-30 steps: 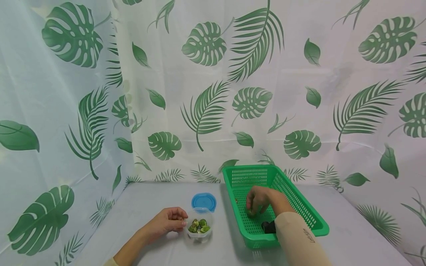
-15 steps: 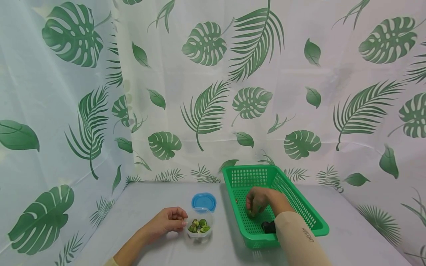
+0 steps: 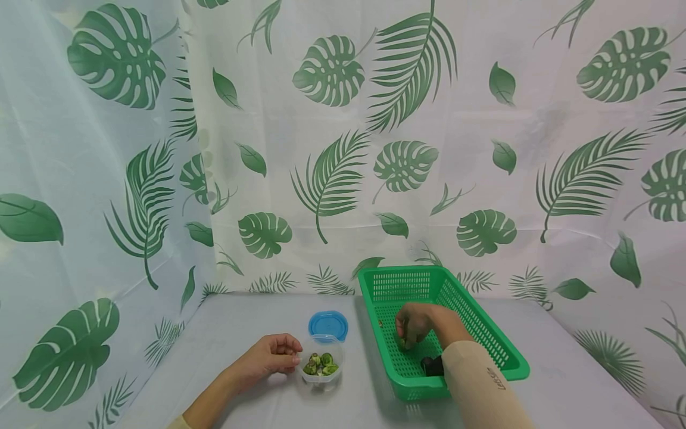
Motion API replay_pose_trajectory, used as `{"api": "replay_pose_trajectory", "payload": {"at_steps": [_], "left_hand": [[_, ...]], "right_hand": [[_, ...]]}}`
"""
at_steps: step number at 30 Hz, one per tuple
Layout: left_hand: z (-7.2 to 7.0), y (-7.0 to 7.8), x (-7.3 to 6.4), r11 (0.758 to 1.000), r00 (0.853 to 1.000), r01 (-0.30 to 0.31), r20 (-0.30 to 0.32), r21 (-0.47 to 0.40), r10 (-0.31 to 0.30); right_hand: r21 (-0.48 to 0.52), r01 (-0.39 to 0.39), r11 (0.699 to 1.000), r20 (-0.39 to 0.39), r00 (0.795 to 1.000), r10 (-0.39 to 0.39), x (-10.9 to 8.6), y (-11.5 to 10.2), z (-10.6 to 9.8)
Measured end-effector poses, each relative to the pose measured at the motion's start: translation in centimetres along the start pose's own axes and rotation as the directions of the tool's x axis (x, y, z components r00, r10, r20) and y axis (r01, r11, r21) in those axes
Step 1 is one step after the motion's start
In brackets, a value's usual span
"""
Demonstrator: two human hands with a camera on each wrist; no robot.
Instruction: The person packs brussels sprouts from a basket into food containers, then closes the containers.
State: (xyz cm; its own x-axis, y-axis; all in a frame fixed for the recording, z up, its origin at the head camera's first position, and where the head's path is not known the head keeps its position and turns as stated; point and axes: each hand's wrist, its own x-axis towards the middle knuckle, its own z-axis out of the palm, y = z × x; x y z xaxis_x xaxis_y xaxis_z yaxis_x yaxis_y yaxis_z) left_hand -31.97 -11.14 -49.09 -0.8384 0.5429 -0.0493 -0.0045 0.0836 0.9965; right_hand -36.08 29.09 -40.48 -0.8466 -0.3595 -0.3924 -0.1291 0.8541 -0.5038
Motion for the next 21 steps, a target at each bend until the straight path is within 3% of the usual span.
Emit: {"api": "replay_pose_trajectory", "payload": {"at_steps": [7,21], "left_hand": [[0.0,-0.04,0.05,1.0,1.0,-0.005,0.006,-0.001,0.005],[-0.04,-0.15,0.11,1.0,1.0,-0.001,0.004,-0.004,0.001]], "right_hand": [[-0.002,0.007,1.0,-0.025,1.0,-0.007,-0.1,0.09,-0.01],[0.091,0.058,0.994,-0.045,0.997,-0.055,0.04,0.15,-0.04]]}}
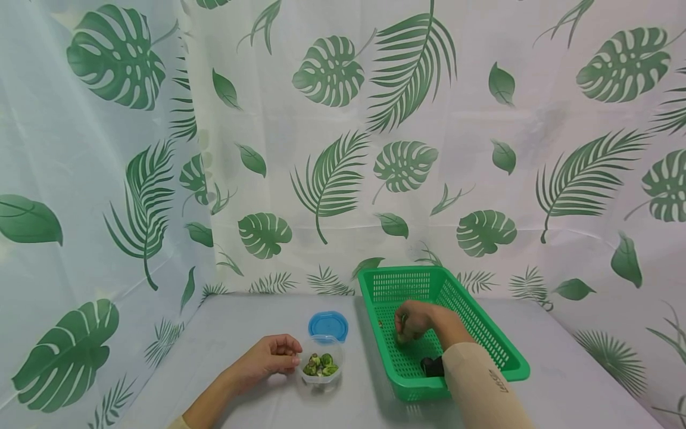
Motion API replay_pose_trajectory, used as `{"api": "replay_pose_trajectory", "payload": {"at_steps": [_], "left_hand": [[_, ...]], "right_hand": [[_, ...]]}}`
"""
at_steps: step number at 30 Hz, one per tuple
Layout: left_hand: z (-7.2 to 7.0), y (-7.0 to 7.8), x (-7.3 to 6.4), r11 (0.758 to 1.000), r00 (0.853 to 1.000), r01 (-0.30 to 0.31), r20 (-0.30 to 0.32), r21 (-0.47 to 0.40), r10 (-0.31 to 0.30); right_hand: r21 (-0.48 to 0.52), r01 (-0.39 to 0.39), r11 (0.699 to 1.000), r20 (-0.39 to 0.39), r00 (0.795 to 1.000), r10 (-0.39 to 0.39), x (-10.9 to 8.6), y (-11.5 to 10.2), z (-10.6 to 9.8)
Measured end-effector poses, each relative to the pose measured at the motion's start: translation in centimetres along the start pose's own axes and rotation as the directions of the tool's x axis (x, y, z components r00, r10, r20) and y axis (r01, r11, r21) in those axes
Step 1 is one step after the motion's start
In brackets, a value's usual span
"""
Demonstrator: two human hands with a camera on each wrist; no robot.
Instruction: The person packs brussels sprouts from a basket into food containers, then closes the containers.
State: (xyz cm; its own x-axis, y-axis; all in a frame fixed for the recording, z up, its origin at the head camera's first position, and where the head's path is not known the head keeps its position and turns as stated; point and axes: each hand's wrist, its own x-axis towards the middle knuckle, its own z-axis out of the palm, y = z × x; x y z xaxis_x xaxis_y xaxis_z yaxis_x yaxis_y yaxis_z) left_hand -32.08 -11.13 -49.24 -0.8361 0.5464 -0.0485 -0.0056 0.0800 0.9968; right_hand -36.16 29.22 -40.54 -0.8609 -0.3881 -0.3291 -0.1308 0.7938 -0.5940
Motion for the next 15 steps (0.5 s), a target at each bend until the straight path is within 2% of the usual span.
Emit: {"api": "replay_pose_trajectory", "payload": {"at_steps": [8,12,15], "left_hand": [[-0.07,-0.05,0.03,1.0,1.0,-0.001,0.0,0.003,0.001],[-0.09,-0.09,0.07,1.0,1.0,0.0,0.0,-0.001,0.0],[-0.1,-0.11,0.1,1.0,1.0,-0.002,0.0,-0.002,0.002]], "right_hand": [[-0.012,0.039,0.999,-0.031,0.999,-0.039,0.17,-0.02,-0.32],[-0.04,0.114,0.993,-0.063,0.991,-0.116,0.33,0.11,-0.48],[-0.08,0.188,0.979,-0.08,0.978,-0.194,0.39,0.19,-0.72]]}}
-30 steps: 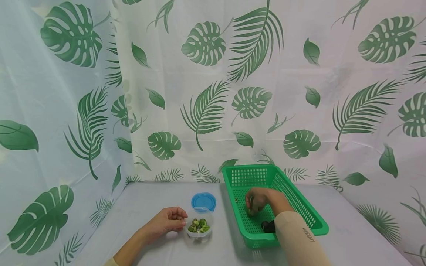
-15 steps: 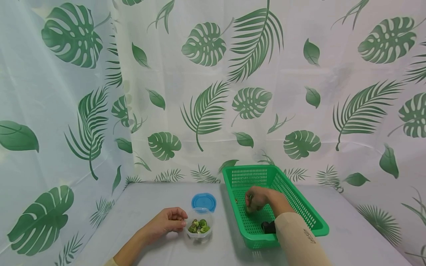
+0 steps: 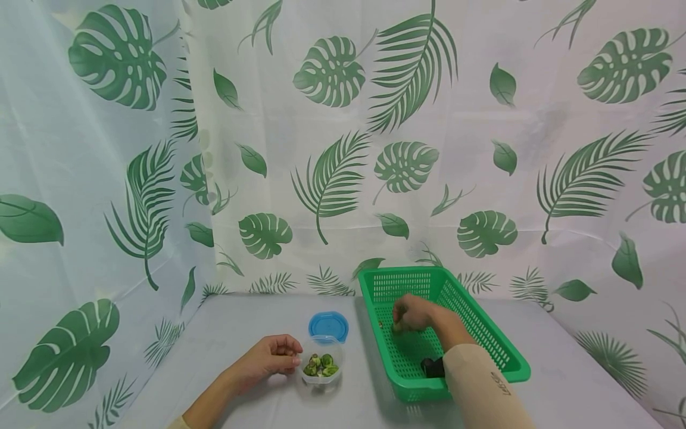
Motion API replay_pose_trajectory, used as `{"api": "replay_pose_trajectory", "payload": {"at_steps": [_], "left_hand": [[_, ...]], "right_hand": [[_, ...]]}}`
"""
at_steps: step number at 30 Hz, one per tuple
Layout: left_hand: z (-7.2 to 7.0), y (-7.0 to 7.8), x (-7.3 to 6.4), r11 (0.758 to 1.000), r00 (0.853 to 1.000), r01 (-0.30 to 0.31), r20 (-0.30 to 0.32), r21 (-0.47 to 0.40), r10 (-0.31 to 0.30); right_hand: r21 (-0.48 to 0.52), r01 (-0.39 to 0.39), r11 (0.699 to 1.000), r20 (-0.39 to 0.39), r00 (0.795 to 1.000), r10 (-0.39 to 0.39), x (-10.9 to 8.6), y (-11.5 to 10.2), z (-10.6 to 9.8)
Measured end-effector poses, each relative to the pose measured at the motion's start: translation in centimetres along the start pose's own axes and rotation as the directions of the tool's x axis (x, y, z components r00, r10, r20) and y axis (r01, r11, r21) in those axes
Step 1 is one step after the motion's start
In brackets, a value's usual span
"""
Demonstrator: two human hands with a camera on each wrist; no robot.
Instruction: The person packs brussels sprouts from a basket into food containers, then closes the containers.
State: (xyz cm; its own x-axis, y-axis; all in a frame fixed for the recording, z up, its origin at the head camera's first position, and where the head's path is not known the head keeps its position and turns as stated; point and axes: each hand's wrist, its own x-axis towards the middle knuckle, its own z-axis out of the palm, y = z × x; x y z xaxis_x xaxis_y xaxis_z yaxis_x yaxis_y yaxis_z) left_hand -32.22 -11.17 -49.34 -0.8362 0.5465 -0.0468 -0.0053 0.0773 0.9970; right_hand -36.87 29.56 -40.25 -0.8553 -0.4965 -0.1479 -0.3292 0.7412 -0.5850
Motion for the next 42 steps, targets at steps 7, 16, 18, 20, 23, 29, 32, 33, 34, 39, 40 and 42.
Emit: {"api": "replay_pose_trajectory", "payload": {"at_steps": [7,16,18,20,23,29,32,33,34,39,40,42], "left_hand": [[0.0,0.0,0.0,1.0,1.0,-0.002,0.004,-0.002,0.002],[0.0,0.1,0.0,1.0,1.0,-0.002,0.006,0.001,0.002],[0.0,0.1,0.0,1.0,1.0,-0.001,0.006,0.001,0.001],[0.0,0.1,0.0,1.0,1.0,0.0,0.007,0.001,0.0],[0.0,0.1,0.0,1.0,1.0,0.002,0.008,-0.004,-0.002],[0.1,0.1,-0.1,1.0,1.0,0.003,0.004,-0.004,-0.003],[0.1,0.2,-0.1,1.0,1.0,0.005,0.001,-0.001,-0.005],[0.1,0.2,-0.1,1.0,1.0,0.005,0.0,-0.001,-0.005],[0.1,0.2,-0.1,1.0,1.0,0.006,0.0,-0.001,-0.006],[0.2,0.4,-0.2,1.0,1.0,0.01,-0.008,-0.001,-0.01],[0.2,0.4,-0.2,1.0,1.0,0.011,-0.009,0.0,-0.011],[0.2,0.4,-0.2,1.0,1.0,0.011,-0.011,0.0,-0.011]], "right_hand": [[-0.043,0.052,0.998,-0.058,0.997,-0.054,0.2,0.0,-0.2],[-0.047,0.02,0.999,-0.159,0.987,-0.027,0.2,-0.3,-0.2],[-0.038,0.018,0.999,-0.174,0.984,-0.024,0.1,-0.3,-0.2],[-0.044,0.021,0.999,-0.189,0.982,-0.029,0.1,-0.3,-0.2],[-0.054,0.031,0.998,-0.212,0.976,-0.042,0.3,-0.1,-0.1],[-0.082,0.047,0.996,-0.291,0.954,-0.069,0.6,-0.1,-0.2],[-0.075,0.051,0.996,-0.334,0.94,-0.073,0.7,-0.5,-0.3],[-0.076,0.055,0.996,-0.349,0.934,-0.078,0.8,-0.6,-0.4],[-0.084,0.06,0.995,-0.364,0.927,-0.087,0.8,-0.7,-0.4],[-0.142,0.068,0.988,-0.449,0.885,-0.125,1.1,-1.1,-0.6],[-0.15,0.073,0.986,-0.461,0.877,-0.135,1.1,-1.1,-0.6],[-0.158,0.088,0.984,-0.478,0.864,-0.154,1.1,-1.3,-0.6]]}}
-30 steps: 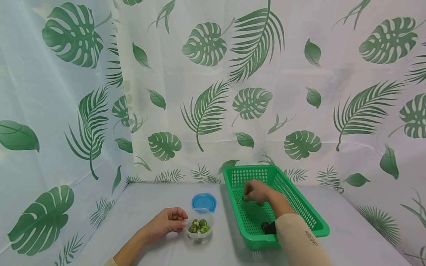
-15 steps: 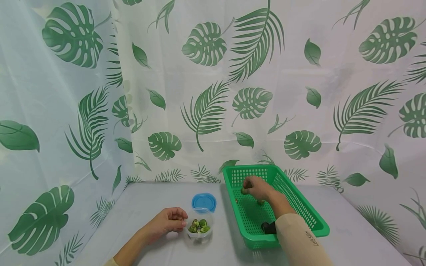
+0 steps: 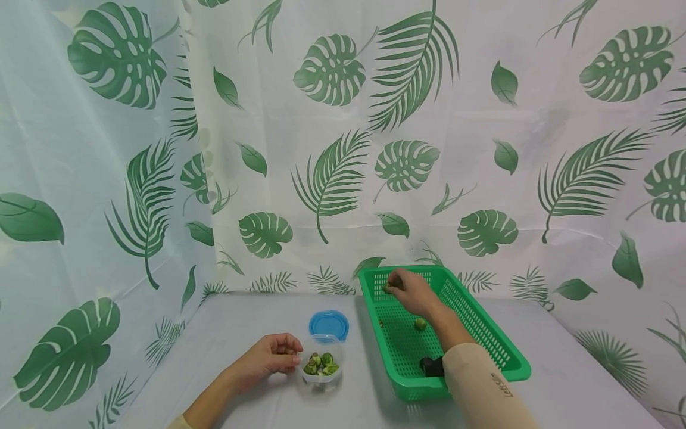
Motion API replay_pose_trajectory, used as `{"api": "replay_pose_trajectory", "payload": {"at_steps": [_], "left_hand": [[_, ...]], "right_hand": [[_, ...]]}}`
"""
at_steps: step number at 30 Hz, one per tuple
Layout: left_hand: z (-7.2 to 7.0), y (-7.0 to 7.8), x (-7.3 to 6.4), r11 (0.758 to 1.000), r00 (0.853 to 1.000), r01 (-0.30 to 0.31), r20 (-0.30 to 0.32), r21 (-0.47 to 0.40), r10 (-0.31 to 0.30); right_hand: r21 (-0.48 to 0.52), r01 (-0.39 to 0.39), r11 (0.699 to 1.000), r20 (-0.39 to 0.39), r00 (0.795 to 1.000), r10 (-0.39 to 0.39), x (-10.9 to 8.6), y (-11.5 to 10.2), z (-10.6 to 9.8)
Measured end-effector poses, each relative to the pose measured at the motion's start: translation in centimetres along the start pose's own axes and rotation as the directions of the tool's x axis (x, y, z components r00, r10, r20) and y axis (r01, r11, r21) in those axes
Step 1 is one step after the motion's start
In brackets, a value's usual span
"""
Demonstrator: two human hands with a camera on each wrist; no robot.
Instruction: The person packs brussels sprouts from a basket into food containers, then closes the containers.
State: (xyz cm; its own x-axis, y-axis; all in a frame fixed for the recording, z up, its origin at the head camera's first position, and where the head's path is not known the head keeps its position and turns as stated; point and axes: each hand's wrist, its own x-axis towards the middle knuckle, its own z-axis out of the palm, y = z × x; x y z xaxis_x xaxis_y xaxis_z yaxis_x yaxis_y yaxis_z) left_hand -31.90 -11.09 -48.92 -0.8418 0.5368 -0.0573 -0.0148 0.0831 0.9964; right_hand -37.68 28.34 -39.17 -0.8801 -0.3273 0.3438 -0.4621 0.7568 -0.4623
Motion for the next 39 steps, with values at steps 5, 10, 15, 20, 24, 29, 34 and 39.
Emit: {"api": "replay_pose_trajectory", "payload": {"at_steps": [5,10,15,20,24,29,34,39], "left_hand": [[0.0,0.0,-0.1,1.0,1.0,0.001,0.005,0.005,-0.001],[0.1,0.1,0.0,1.0,1.0,-0.002,0.008,0.013,0.002],[0.0,0.1,0.0,1.0,1.0,-0.001,0.005,0.015,0.001],[0.0,0.1,0.0,1.0,1.0,-0.004,0.003,0.012,0.004],[0.0,0.0,0.0,1.0,1.0,-0.005,0.006,0.007,0.005],[0.0,-0.1,0.0,1.0,1.0,-0.003,0.008,0.005,0.003],[-0.1,-0.1,0.0,1.0,1.0,-0.006,0.01,-0.002,0.006],[-0.1,-0.1,0.1,1.0,1.0,-0.004,0.007,-0.001,0.004]], "right_hand": [[0.012,0.049,0.999,-0.049,0.998,-0.049,0.3,-0.4,0.1],[0.024,0.059,0.998,-0.109,0.992,-0.056,0.6,-1.1,0.1],[0.055,0.054,0.997,-0.144,0.989,-0.046,0.9,-2.0,-0.2],[0.069,0.07,0.995,-0.175,0.983,-0.057,1.2,-2.7,-0.5],[0.103,0.107,0.989,-0.215,0.973,-0.083,1.5,-3.5,-0.8],[0.133,0.157,0.979,-0.261,0.958,-0.118,1.8,-5.1,-1.1],[0.162,0.197,0.967,-0.281,0.949,-0.147,2.0,-7.1,-1.4],[0.171,0.218,0.961,-0.299,0.941,-0.16,2.0,-8.6,-1.5]]}}
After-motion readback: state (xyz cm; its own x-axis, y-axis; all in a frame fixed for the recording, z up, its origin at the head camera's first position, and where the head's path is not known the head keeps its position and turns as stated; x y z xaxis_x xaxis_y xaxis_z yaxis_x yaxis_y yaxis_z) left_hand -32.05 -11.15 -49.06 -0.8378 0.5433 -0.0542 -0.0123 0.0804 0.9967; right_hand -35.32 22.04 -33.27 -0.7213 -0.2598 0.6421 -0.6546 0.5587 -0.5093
